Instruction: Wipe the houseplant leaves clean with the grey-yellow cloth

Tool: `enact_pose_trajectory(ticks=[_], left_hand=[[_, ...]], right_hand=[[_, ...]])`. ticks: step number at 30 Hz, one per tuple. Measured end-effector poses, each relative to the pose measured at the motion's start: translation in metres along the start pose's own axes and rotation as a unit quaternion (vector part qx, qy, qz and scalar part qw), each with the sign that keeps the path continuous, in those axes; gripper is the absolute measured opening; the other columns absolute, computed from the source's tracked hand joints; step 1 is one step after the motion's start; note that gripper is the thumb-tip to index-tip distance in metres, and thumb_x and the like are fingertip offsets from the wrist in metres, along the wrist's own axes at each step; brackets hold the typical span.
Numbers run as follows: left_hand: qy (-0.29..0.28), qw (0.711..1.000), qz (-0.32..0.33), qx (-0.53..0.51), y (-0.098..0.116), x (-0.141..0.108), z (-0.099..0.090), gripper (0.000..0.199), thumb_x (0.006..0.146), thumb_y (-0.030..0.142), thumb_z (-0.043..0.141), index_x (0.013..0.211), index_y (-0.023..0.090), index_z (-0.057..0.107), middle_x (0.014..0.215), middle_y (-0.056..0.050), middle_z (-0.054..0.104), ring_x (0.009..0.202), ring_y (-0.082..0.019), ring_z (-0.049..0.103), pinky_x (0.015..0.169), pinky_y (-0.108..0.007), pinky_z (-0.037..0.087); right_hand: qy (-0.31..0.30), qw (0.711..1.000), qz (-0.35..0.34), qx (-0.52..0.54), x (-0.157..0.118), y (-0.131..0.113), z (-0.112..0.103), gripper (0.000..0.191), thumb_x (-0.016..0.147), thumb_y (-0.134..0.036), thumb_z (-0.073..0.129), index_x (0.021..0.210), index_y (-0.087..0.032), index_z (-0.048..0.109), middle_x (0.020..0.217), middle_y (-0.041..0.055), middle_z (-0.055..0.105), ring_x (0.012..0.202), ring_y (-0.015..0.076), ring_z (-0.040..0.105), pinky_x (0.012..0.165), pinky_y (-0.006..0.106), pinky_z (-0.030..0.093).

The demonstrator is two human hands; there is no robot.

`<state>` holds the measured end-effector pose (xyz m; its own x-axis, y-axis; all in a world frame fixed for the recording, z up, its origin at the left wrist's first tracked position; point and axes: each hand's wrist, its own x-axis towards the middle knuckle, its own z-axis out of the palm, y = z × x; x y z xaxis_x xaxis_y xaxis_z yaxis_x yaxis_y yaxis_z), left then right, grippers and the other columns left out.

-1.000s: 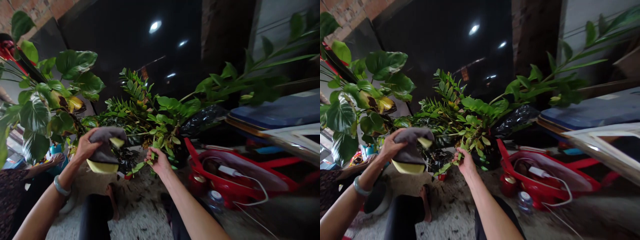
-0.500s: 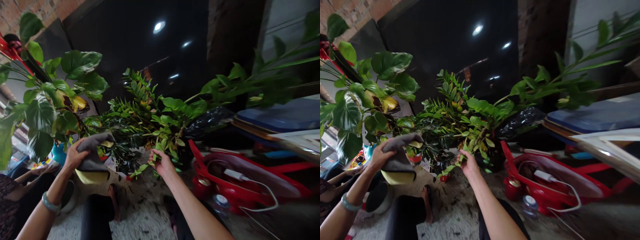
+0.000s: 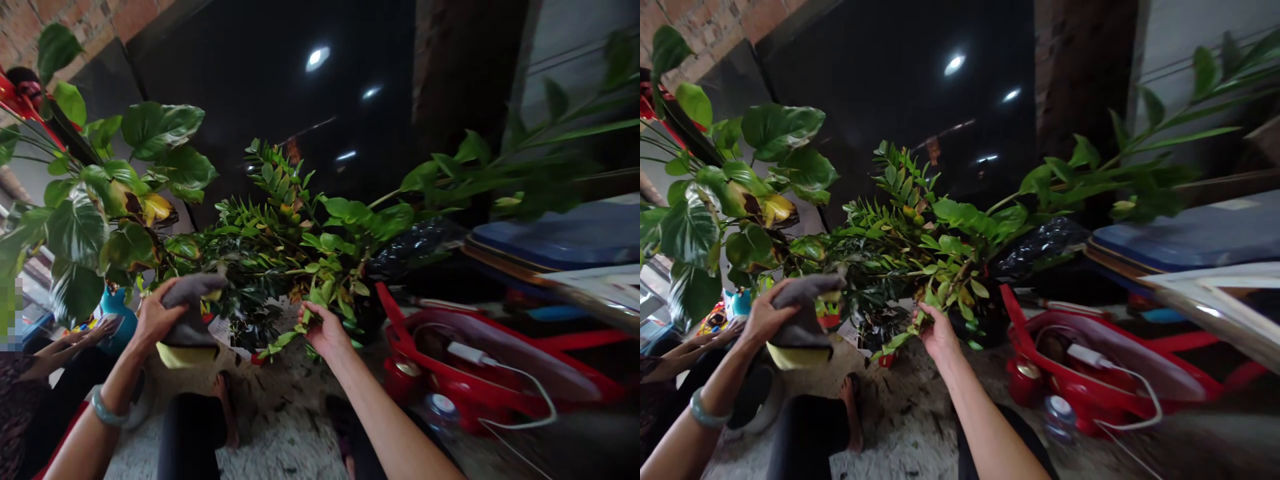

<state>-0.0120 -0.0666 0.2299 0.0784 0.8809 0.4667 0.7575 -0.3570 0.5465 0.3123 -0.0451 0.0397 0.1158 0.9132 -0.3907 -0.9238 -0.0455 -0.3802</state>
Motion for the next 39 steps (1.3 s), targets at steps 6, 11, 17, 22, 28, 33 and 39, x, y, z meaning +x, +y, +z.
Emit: enact_pose_trajectory(ticks=[6,11,17,22,28,33,39], left_hand=[[0.066,0.997,0.034,0.003,0.026,0.037,0.012,0.06,0.07,0.03,0.072,0.129,0.023,0.066,0.118,-0.004,0.074,0.108,-0.027,0.069,0.098,-0.036,0.053],[-0.157,0.986,0.001,-0.052,0.025,0.014,0.049,0.056,0.063,0.023,0.073,0.119,0.019,0.073,0.104,-0.003,0.078,0.099,-0.028,0.071,0.093,-0.038,0.055],[0.048,0.988,0.109,-0.102,0.078,0.062,0.031,0.055,0.07,0.026,0.075,0.124,0.019,0.069,0.119,-0.004,0.074,0.109,-0.025,0.067,0.101,-0.037,0.051],[0.044,0.99,0.131,0.005,0.084,0.098,0.072,0.064,0.072,0.02,0.074,0.134,0.013,0.062,0.132,-0.014,0.068,0.118,-0.028,0.064,0.107,-0.042,0.046],[-0.319,0.942,0.088,0.056,0.052,0.042,0.098,0.054,0.06,0.017,0.076,0.114,0.023,0.077,0.1,-0.005,0.079,0.093,-0.03,0.072,0.084,-0.038,0.056],[-0.13,0.983,0.108,-0.078,0.076,0.064,0.058,0.058,0.067,0.028,0.071,0.125,0.022,0.07,0.113,-0.002,0.076,0.101,-0.026,0.07,0.09,-0.034,0.055],[-0.043,0.994,0.092,0.044,0.067,0.077,0.087,0.061,0.071,0.021,0.072,0.131,0.021,0.066,0.127,-0.009,0.072,0.115,-0.031,0.066,0.103,-0.043,0.049]], right_hand=[[0.013,1.0,-0.001,0.004,-0.003,0.002,0.006,0.01,0.075,-0.01,0.067,0.076,-0.018,0.063,0.054,0.0008,0.067,0.041,0.0136,0.059,0.036,0.023,0.049],[0.02,1.0,0.008,-0.012,-0.007,-0.001,0.006,0.007,0.078,-0.011,0.063,0.077,-0.018,0.062,0.053,0.001,0.066,0.039,0.0132,0.057,0.036,0.023,0.047],[0.009,1.0,0.002,-0.008,-0.001,-0.002,-0.001,0.012,0.074,-0.01,0.07,0.077,-0.019,0.062,0.055,0.0,0.068,0.042,0.0128,0.061,0.039,0.022,0.051],[0.004,1.0,-0.002,-0.017,0.002,0.003,0.003,0.011,0.075,-0.013,0.071,0.077,-0.019,0.062,0.055,0.0009,0.068,0.04,0.0132,0.06,0.037,0.021,0.048],[-0.003,1.0,0.006,-0.026,0.002,0.001,-0.002,0.012,0.075,-0.014,0.072,0.076,-0.02,0.061,0.053,-0.0008,0.067,0.039,0.0144,0.059,0.039,0.024,0.05],[-0.007,1.0,-0.007,0.024,-0.002,-0.003,0.0,0.01,0.075,-0.008,0.067,0.076,-0.018,0.065,0.057,0.0019,0.07,0.045,0.0138,0.063,0.044,0.023,0.054],[-0.003,1.0,-0.014,0.022,-0.008,0.004,0.011,0.013,0.072,-0.008,0.071,0.077,-0.018,0.064,0.059,0.002,0.071,0.046,0.0147,0.063,0.044,0.024,0.054]])
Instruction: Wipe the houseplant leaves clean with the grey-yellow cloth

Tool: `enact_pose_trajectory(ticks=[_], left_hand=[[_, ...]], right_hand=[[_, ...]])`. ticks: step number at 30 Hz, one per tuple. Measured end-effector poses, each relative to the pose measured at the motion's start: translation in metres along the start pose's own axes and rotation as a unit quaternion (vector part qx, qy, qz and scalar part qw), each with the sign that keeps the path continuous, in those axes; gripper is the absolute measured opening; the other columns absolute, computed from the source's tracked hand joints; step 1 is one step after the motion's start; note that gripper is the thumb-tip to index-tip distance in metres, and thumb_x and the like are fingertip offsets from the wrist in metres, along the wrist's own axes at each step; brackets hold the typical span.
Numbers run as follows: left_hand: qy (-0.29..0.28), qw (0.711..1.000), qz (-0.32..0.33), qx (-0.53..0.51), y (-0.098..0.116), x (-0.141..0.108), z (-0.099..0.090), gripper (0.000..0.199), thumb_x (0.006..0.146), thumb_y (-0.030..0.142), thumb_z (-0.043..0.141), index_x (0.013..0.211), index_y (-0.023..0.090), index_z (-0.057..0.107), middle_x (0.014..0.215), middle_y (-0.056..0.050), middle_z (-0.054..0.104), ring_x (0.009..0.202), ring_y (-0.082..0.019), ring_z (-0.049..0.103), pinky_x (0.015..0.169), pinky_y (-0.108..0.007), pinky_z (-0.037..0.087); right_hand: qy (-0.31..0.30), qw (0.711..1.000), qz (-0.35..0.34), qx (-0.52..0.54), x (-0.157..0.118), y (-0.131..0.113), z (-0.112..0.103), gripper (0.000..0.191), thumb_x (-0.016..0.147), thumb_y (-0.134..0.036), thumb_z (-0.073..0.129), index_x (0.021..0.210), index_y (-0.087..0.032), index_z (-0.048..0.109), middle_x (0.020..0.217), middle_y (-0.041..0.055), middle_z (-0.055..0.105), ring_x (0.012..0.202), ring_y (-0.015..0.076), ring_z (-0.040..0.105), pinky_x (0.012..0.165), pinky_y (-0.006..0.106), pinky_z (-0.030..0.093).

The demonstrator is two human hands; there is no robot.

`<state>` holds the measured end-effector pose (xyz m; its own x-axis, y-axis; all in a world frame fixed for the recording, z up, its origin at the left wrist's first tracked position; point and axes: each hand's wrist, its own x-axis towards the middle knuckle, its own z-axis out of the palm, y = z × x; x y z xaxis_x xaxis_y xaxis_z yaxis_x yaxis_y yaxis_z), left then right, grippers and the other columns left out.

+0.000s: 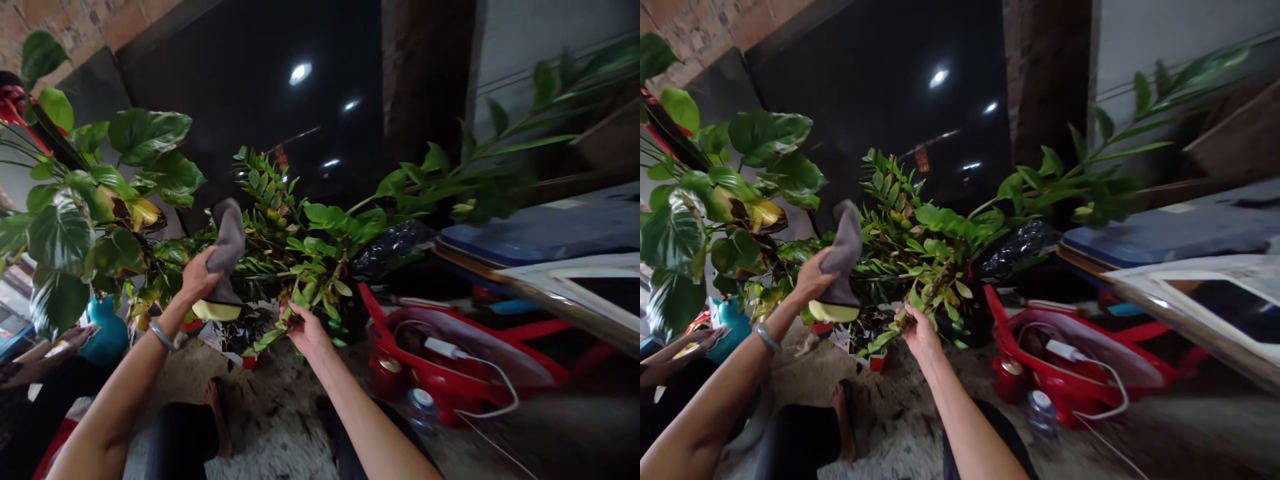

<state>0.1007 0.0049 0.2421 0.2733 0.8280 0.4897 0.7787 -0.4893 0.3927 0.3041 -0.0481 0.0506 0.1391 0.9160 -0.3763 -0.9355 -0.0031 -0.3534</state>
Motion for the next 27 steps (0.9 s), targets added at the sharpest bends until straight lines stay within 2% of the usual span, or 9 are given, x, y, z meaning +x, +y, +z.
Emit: enact_pose_trajectory(ticks=[3,5,10,12,14,19,21,23,27], left_hand=[[-0.114,0.992,-0.044,0.021,-0.014,-0.034,0.015,0.059,0.067,0.016,0.072,0.126,0.021,0.069,0.119,-0.01,0.075,0.108,-0.032,0.069,0.099,-0.045,0.052],[-0.127,0.99,-0.042,-0.037,-0.017,-0.052,0.004,0.058,0.068,0.017,0.071,0.126,0.021,0.07,0.116,-0.008,0.077,0.105,-0.03,0.07,0.097,-0.042,0.054],[0.071,0.991,0.002,-0.111,-0.007,-0.038,-0.062,0.056,0.071,0.029,0.074,0.127,0.023,0.068,0.12,-0.003,0.074,0.111,-0.028,0.068,0.101,-0.039,0.053],[0.152,0.985,0.014,-0.077,-0.009,-0.024,-0.072,0.059,0.074,0.03,0.073,0.132,0.023,0.065,0.126,-0.004,0.072,0.116,-0.027,0.066,0.106,-0.039,0.049],[0.164,0.986,-0.004,-0.034,-0.018,-0.021,-0.065,0.059,0.074,0.027,0.072,0.133,0.022,0.064,0.131,-0.007,0.07,0.12,-0.028,0.064,0.109,-0.042,0.047],[-0.125,0.991,-0.037,0.02,-0.045,-0.075,-0.027,0.062,0.063,0.015,0.072,0.125,0.022,0.071,0.125,-0.01,0.074,0.116,-0.033,0.067,0.104,-0.046,0.05],[-0.168,0.985,-0.03,-0.012,-0.048,-0.097,-0.034,0.062,0.064,0.016,0.07,0.125,0.024,0.072,0.126,-0.007,0.074,0.117,-0.031,0.067,0.104,-0.044,0.05],[-0.111,0.992,-0.04,-0.048,-0.049,-0.103,-0.055,0.059,0.068,0.022,0.07,0.126,0.024,0.07,0.125,-0.005,0.074,0.117,-0.03,0.067,0.104,-0.041,0.051],[0.133,0.988,-0.081,-0.023,-0.059,-0.071,-0.098,0.059,0.074,0.035,0.072,0.131,0.022,0.067,0.121,-0.003,0.075,0.113,-0.028,0.068,0.102,-0.038,0.051]], right_hand=[[-0.009,1.0,0.005,-0.005,-0.001,-0.001,-0.002,0.011,0.074,-0.013,0.071,0.077,-0.019,0.063,0.053,-0.0012,0.064,0.04,0.0127,0.056,0.038,0.023,0.047],[-0.026,1.0,0.013,-0.01,-0.001,-0.003,-0.005,0.01,0.074,-0.017,0.072,0.077,-0.019,0.063,0.051,-0.0027,0.061,0.038,0.0116,0.053,0.038,0.024,0.046],[-0.035,0.999,0.003,-0.004,0.0,-0.003,-0.006,0.009,0.074,-0.019,0.07,0.077,-0.019,0.062,0.05,-0.0039,0.059,0.038,0.0106,0.05,0.04,0.025,0.048],[-0.034,0.999,-0.004,-0.011,0.001,0.0,-0.004,0.01,0.074,-0.019,0.071,0.076,-0.019,0.061,0.051,-0.003,0.061,0.038,0.0109,0.052,0.041,0.024,0.048],[-0.03,0.999,-0.007,-0.02,0.002,0.003,-0.002,0.013,0.074,-0.02,0.072,0.074,-0.02,0.06,0.052,-0.0023,0.062,0.039,0.0113,0.053,0.04,0.024,0.047],[-0.022,1.0,-0.007,-0.019,0.006,0.007,-0.004,0.014,0.074,-0.018,0.071,0.072,-0.02,0.057,0.051,-0.0023,0.06,0.037,0.0113,0.052,0.037,0.023,0.044],[-0.02,1.0,-0.002,-0.021,0.007,0.006,-0.006,0.013,0.074,-0.018,0.072,0.073,-0.02,0.058,0.051,-0.0024,0.061,0.037,0.0117,0.052,0.036,0.023,0.045],[-0.013,1.0,0.005,-0.022,0.008,0.004,-0.008,0.011,0.074,-0.017,0.071,0.074,-0.02,0.06,0.051,-0.0018,0.061,0.037,0.0118,0.053,0.035,0.023,0.045],[-0.012,1.0,-0.005,-0.005,0.01,0.003,-0.008,0.01,0.072,-0.014,0.071,0.075,-0.019,0.062,0.053,-0.0008,0.064,0.041,0.0116,0.056,0.036,0.02,0.047]])
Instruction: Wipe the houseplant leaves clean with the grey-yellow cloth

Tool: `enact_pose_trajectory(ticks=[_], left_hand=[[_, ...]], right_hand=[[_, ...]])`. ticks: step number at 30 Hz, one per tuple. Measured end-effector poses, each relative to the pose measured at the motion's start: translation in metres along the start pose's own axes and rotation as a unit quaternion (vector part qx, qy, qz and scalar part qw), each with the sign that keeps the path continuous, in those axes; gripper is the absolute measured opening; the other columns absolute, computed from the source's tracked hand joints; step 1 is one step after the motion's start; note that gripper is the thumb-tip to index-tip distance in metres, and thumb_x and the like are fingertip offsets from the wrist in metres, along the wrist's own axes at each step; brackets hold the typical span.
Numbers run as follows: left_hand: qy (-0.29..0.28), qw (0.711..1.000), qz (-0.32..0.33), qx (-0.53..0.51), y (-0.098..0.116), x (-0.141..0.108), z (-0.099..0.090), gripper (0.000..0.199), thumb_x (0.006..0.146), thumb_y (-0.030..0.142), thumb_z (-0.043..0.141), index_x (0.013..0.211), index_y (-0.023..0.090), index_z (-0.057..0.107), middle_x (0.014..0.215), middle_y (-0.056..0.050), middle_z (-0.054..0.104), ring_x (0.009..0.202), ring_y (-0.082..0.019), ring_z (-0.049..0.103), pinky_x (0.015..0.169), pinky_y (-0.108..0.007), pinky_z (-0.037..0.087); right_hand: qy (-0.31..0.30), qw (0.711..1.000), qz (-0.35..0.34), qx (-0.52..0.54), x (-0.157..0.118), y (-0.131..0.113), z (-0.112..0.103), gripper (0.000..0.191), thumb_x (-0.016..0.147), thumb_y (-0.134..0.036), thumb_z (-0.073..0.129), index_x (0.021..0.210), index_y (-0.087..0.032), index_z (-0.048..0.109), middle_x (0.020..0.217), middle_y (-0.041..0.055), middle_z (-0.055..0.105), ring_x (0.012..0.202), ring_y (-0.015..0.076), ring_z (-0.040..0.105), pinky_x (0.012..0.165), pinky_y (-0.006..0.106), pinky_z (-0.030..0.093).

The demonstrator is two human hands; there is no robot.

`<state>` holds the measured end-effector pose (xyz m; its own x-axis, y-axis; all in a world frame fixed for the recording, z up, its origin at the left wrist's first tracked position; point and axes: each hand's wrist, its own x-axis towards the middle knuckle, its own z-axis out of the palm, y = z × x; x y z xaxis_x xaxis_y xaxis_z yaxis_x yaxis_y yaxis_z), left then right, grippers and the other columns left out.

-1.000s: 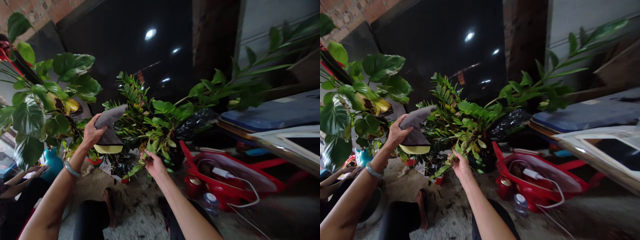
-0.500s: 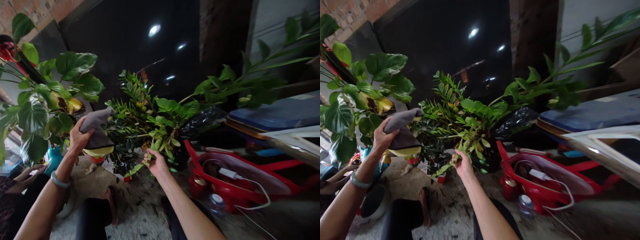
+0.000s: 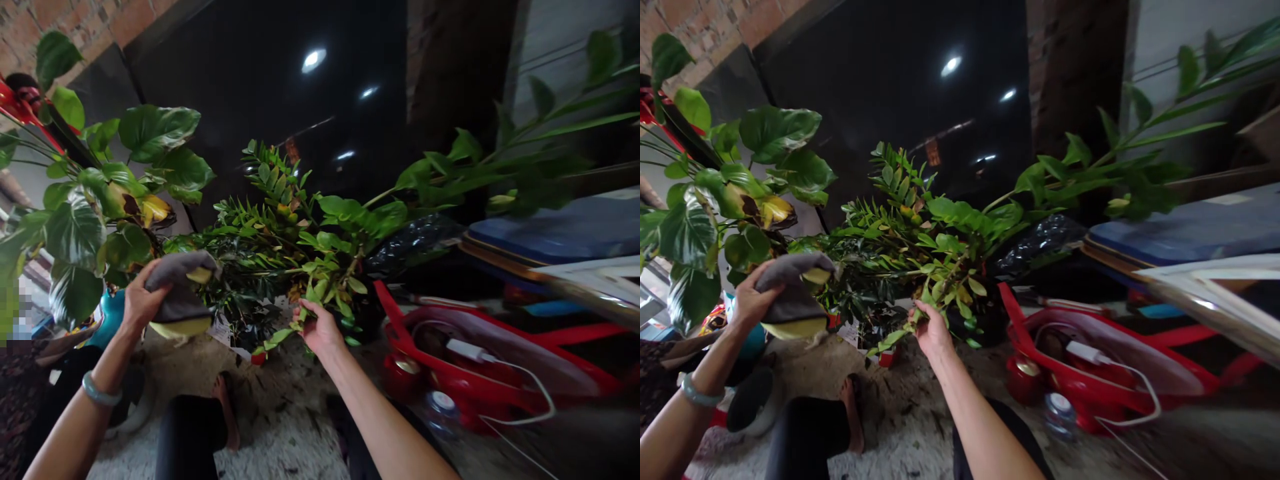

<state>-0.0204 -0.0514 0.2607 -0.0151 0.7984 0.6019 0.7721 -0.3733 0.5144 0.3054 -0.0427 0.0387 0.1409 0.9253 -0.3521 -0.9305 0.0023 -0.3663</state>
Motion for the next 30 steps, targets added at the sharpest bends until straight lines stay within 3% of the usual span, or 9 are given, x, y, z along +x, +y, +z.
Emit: enact_pose_trajectory(ticks=[3,8,10,15,17,20,25,27,30], left_hand=[[0.076,0.994,-0.053,0.057,-0.02,0.019,0.011,0.061,0.076,0.034,0.071,0.135,0.019,0.063,0.121,-0.006,0.074,0.112,-0.029,0.067,0.102,-0.04,0.05],[-0.228,0.963,-0.114,0.089,-0.055,-0.022,0.05,0.059,0.063,0.026,0.076,0.121,0.017,0.072,0.106,-0.008,0.079,0.1,-0.03,0.071,0.093,-0.038,0.054],[-0.269,0.953,-0.113,0.077,-0.057,-0.033,0.043,0.054,0.062,0.026,0.074,0.116,0.02,0.075,0.097,-0.004,0.079,0.094,-0.029,0.072,0.089,-0.037,0.055],[-0.007,0.995,-0.076,0.067,-0.031,0.009,-0.006,0.057,0.066,0.037,0.072,0.121,0.023,0.072,0.108,-0.004,0.077,0.103,-0.029,0.07,0.097,-0.04,0.053],[0.067,0.994,-0.057,0.061,-0.02,0.028,-0.007,0.058,0.069,0.04,0.072,0.124,0.023,0.07,0.112,-0.004,0.076,0.105,-0.029,0.069,0.097,-0.04,0.052],[0.037,0.996,-0.059,0.057,-0.018,0.027,0.022,0.059,0.07,0.039,0.072,0.126,0.021,0.068,0.111,-0.006,0.076,0.103,-0.028,0.07,0.095,-0.039,0.053],[-0.194,0.976,-0.093,0.037,-0.037,-0.017,0.067,0.052,0.064,0.028,0.075,0.115,0.02,0.074,0.096,-0.003,0.079,0.094,-0.028,0.073,0.088,-0.036,0.056],[-0.175,0.979,-0.1,0.022,-0.038,-0.016,0.058,0.051,0.063,0.029,0.075,0.114,0.02,0.075,0.095,-0.002,0.079,0.093,-0.028,0.073,0.086,-0.036,0.057],[-0.006,0.996,-0.084,0.011,-0.026,0.015,0.03,0.056,0.064,0.034,0.076,0.118,0.019,0.073,0.105,-0.005,0.078,0.101,-0.029,0.071,0.094,-0.039,0.054]], right_hand=[[-0.007,1.0,-0.019,0.011,0.001,0.002,0.002,0.015,0.068,-0.013,0.075,0.076,-0.019,0.064,0.056,-0.0009,0.066,0.044,0.0116,0.059,0.038,0.02,0.048],[0.039,0.997,0.002,-0.065,0.002,0.007,0.002,0.014,0.07,-0.01,0.073,0.076,-0.019,0.064,0.056,0.0002,0.069,0.043,0.0135,0.06,0.04,0.023,0.05],[0.059,0.994,0.015,-0.094,0.003,0.008,0.0,0.012,0.071,-0.01,0.071,0.076,-0.018,0.064,0.055,0.0015,0.069,0.041,0.0145,0.059,0.039,0.025,0.049],[0.067,0.992,0.017,-0.107,0.003,0.007,0.0,0.009,0.075,-0.011,0.069,0.078,-0.018,0.063,0.052,0.0003,0.068,0.038,0.0142,0.057,0.038,0.024,0.046],[0.064,0.992,0.015,-0.106,0.002,0.007,0.003,0.008,0.077,-0.012,0.068,0.078,-0.018,0.063,0.053,0.0004,0.068,0.037,0.0136,0.057,0.037,0.023,0.045],[0.06,0.993,0.012,-0.105,0.0,0.008,0.006,0.007,0.077,-0.012,0.067,0.077,-0.017,0.062,0.055,0.0013,0.069,0.037,0.0138,0.057,0.038,0.024,0.046],[0.061,0.993,0.009,-0.101,-0.002,0.004,0.005,0.01,0.076,-0.01,0.068,0.078,-0.017,0.063,0.054,0.0008,0.068,0.038,0.0149,0.058,0.041,0.027,0.05],[0.06,0.993,0.011,-0.101,-0.003,0.002,0.004,0.01,0.075,-0.01,0.069,0.078,-0.017,0.063,0.053,0.0004,0.068,0.038,0.0146,0.058,0.04,0.026,0.05],[0.06,0.993,0.013,-0.104,-0.004,-0.001,0.003,0.008,0.077,-0.011,0.068,0.08,-0.017,0.064,0.054,0.0007,0.068,0.038,0.0143,0.058,0.036,0.024,0.045]])
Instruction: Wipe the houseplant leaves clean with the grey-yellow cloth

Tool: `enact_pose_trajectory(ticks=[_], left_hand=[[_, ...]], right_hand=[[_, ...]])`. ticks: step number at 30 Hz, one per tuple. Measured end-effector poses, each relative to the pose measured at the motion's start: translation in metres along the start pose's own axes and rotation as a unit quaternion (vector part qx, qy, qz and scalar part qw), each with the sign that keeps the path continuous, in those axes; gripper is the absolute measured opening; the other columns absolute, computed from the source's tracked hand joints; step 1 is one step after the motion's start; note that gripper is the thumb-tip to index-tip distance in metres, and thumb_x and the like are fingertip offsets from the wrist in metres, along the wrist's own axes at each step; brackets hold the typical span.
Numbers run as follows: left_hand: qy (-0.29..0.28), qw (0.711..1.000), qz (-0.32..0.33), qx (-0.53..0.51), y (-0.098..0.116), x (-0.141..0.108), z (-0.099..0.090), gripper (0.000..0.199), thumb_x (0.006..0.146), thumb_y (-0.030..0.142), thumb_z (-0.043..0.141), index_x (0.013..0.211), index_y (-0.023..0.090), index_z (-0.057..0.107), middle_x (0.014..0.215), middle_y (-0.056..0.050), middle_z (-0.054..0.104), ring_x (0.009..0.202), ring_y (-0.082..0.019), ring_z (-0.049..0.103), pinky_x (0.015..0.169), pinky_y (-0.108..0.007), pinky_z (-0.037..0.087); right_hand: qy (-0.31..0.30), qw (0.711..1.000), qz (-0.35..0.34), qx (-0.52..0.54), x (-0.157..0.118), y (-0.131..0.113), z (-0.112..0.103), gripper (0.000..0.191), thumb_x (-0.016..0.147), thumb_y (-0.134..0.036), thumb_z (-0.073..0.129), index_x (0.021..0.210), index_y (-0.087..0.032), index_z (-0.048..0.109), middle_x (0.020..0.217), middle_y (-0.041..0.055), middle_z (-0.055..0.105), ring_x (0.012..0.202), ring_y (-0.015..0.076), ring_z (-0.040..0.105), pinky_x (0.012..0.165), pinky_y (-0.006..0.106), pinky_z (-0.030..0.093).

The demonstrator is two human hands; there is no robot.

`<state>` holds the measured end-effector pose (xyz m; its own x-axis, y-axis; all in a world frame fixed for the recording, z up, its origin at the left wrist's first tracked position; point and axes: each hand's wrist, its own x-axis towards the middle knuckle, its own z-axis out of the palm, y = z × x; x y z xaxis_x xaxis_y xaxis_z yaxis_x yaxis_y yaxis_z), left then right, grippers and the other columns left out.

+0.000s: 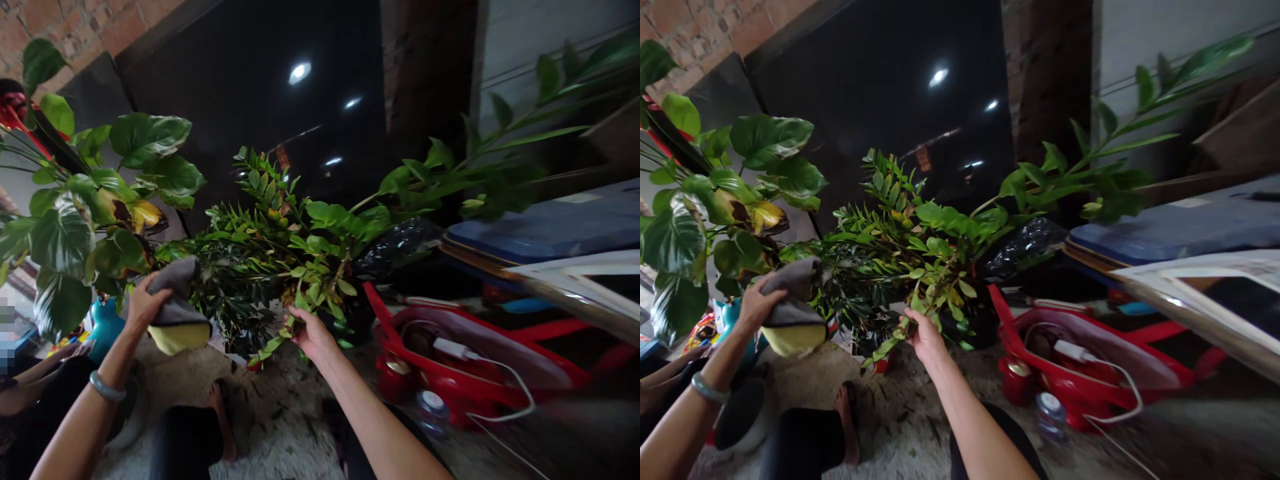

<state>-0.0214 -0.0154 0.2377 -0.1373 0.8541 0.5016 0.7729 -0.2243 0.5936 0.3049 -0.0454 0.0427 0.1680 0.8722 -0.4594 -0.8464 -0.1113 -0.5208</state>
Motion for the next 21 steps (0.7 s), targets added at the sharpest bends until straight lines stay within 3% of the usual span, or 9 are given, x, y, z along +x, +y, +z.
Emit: enact_pose_trajectory(ticks=[3,5,9,11,12,14,16,18,21], left_hand=[[0.111,0.992,0.036,-0.041,0.019,0.029,-0.005,0.062,0.067,0.041,0.076,0.126,0.02,0.069,0.114,-0.006,0.075,0.106,-0.028,0.069,0.099,-0.04,0.052],[0.109,0.992,0.043,-0.055,0.021,0.03,0.011,0.063,0.068,0.04,0.074,0.128,0.02,0.067,0.114,-0.006,0.075,0.104,-0.027,0.069,0.097,-0.039,0.053],[-0.081,0.996,0.022,-0.025,0.004,-0.009,0.052,0.056,0.063,0.031,0.074,0.117,0.019,0.072,0.1,-0.004,0.077,0.095,-0.027,0.071,0.092,-0.038,0.055],[-0.155,0.988,0.013,-0.02,-0.002,-0.027,0.055,0.052,0.063,0.03,0.075,0.114,0.021,0.074,0.095,-0.002,0.077,0.091,-0.027,0.071,0.09,-0.038,0.055],[-0.156,0.987,0.012,-0.026,-0.002,-0.031,0.05,0.052,0.063,0.031,0.074,0.114,0.021,0.075,0.096,-0.002,0.078,0.092,-0.027,0.071,0.09,-0.038,0.055],[-0.091,0.995,0.024,-0.042,0.009,-0.026,0.033,0.053,0.065,0.033,0.074,0.117,0.022,0.074,0.101,-0.002,0.077,0.097,-0.028,0.071,0.092,-0.038,0.054],[0.013,0.997,0.054,-0.051,0.03,-0.007,0.017,0.056,0.067,0.035,0.074,0.121,0.022,0.071,0.11,-0.003,0.076,0.104,-0.028,0.069,0.096,-0.037,0.052],[0.082,0.991,0.09,-0.049,0.051,0.016,0.013,0.059,0.07,0.037,0.073,0.127,0.022,0.068,0.118,-0.004,0.074,0.109,-0.027,0.067,0.099,-0.037,0.051],[0.059,0.991,0.116,-0.024,0.07,0.031,0.036,0.062,0.073,0.036,0.072,0.133,0.022,0.063,0.124,-0.005,0.072,0.11,-0.026,0.066,0.101,-0.036,0.05]], right_hand=[[-0.002,1.0,0.001,-0.001,-0.003,0.0,0.002,0.006,0.078,-0.013,0.067,0.078,-0.017,0.063,0.055,0.0017,0.069,0.039,0.0142,0.058,0.034,0.022,0.042],[-0.002,1.0,0.0,0.004,-0.005,0.002,0.005,0.006,0.079,-0.012,0.066,0.077,-0.017,0.062,0.056,0.0024,0.07,0.04,0.0137,0.059,0.036,0.022,0.045],[-0.004,1.0,0.0,0.009,-0.005,0.003,0.008,0.007,0.077,-0.011,0.066,0.079,-0.017,0.063,0.057,0.002,0.071,0.041,0.0139,0.059,0.04,0.025,0.051],[-0.002,1.0,0.003,0.004,-0.004,0.003,0.007,0.008,0.076,-0.011,0.067,0.079,-0.018,0.063,0.055,0.0009,0.069,0.041,0.0144,0.059,0.041,0.026,0.052],[-0.002,1.0,0.004,0.001,-0.002,0.003,0.007,0.008,0.076,-0.011,0.067,0.079,-0.018,0.063,0.054,0.0005,0.069,0.041,0.0145,0.059,0.041,0.026,0.052],[-0.003,1.0,0.007,-0.004,0.0,0.002,0.004,0.008,0.076,-0.011,0.067,0.079,-0.018,0.063,0.054,0.0003,0.068,0.04,0.0144,0.059,0.04,0.026,0.051],[-0.006,1.0,0.007,-0.005,0.001,0.003,0.003,0.008,0.076,-0.012,0.068,0.079,-0.017,0.063,0.055,0.0003,0.068,0.039,0.0137,0.058,0.039,0.025,0.049],[-0.008,1.0,0.005,-0.001,0.002,0.004,0.003,0.009,0.075,-0.013,0.07,0.078,-0.017,0.063,0.055,0.0004,0.068,0.039,0.0134,0.057,0.039,0.025,0.048],[-0.008,1.0,0.003,0.007,0.003,0.006,0.004,0.01,0.075,-0.013,0.071,0.078,-0.017,0.062,0.056,0.0007,0.069,0.04,0.0137,0.058,0.039,0.025,0.048]])
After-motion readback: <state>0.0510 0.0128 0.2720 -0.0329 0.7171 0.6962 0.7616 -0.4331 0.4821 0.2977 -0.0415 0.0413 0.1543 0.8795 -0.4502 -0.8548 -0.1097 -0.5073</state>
